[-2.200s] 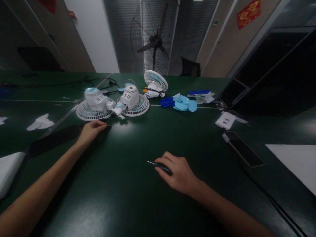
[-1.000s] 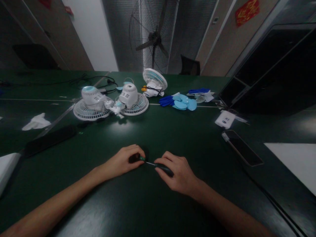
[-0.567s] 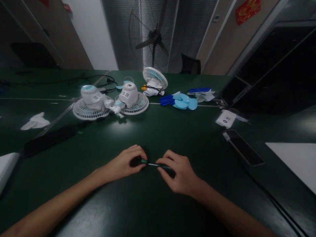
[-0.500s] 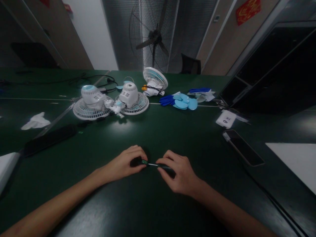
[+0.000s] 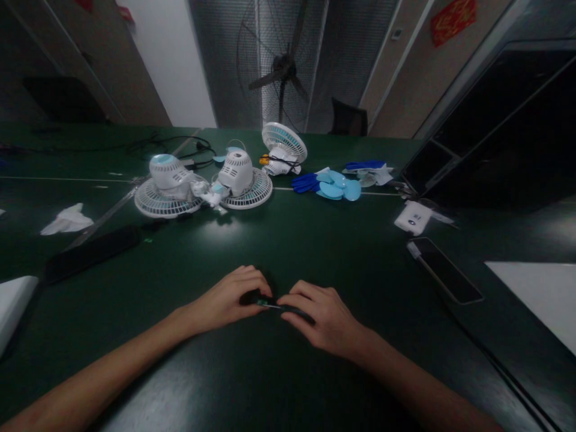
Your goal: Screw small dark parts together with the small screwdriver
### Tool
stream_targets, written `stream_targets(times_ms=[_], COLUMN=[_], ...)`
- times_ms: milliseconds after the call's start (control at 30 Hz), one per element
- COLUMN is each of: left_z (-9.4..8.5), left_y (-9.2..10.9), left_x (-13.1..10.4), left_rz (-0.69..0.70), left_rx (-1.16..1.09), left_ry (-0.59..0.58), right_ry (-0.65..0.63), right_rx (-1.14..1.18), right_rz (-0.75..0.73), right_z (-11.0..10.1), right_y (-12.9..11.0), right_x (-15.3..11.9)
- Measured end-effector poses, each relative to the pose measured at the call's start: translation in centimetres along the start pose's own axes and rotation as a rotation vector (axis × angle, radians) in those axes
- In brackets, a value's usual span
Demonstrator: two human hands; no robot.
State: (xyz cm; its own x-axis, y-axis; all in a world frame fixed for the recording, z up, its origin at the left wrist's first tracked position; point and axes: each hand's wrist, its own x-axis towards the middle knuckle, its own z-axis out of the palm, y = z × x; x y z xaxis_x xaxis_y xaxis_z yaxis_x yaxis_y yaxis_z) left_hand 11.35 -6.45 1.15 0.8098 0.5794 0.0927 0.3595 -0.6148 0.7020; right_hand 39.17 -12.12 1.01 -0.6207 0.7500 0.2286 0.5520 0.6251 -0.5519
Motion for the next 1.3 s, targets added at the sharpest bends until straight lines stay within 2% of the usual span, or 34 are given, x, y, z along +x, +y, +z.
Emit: stream_targets(times_ms=[133,600,933,1300], left_z=[0.1,0.01,-0.18,0.04], left_y=[0.03,0.13,0.24,-0.07], left_x=[0.05,-0.23,-0.35,-0.29], left_rz=[0.009,0.046,0.025,0.039], left_rx=[0.009,0.034,0.041,-0.003], left_ry=[0.008,0.02,-0.011,-0.007], right_ry=[0.059,0.065,0.06,0.029], right_rx=[0.008,0.025,0.086,-0.046], right_rz=[0.012,0.028,0.04,0.01], right_z=[-0.03,-0.1,-0.26,0.2], right_y=[-0.06,-0.19,-0.18,-0.04], right_x=[-0.21,-0.48,-0.42,-0.05])
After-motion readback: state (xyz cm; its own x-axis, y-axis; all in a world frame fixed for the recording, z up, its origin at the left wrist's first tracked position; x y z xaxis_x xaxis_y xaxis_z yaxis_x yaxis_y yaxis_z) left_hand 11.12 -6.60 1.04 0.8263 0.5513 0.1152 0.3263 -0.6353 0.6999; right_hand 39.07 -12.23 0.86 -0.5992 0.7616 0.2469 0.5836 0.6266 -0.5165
